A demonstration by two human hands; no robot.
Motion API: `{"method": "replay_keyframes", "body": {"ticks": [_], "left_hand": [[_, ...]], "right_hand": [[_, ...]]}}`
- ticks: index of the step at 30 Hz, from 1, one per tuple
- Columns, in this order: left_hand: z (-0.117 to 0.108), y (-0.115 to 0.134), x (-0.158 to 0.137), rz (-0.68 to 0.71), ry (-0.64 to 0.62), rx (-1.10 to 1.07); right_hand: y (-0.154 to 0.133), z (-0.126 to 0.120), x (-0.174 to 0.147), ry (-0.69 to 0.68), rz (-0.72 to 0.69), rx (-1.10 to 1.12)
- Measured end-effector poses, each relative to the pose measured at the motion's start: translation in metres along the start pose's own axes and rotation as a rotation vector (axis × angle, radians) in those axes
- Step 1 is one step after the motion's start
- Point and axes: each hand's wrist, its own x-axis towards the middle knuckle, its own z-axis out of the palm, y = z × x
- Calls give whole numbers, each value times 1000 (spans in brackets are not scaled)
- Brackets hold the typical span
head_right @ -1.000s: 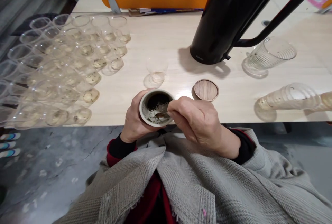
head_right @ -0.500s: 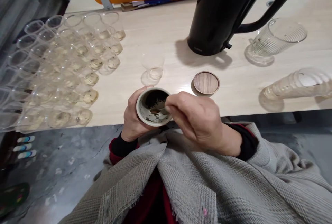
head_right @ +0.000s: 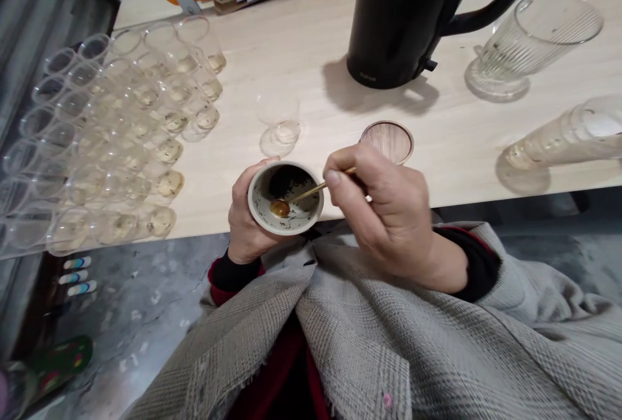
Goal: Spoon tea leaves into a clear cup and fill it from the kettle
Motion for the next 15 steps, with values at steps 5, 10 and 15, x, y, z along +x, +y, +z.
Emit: {"method": "replay_keyframes", "body": {"ticks": [5, 10, 15], "left_hand": [[1, 1, -1, -6, 2, 28], [2, 1, 1, 11, 23, -13], [1, 1, 0, 15, 15, 11]], "right_hand": [[-5, -1, 1, 19, -28, -92], [-15, -15, -3, 3, 6, -68], [-11, -4, 0, -93, -109, -169]]}}
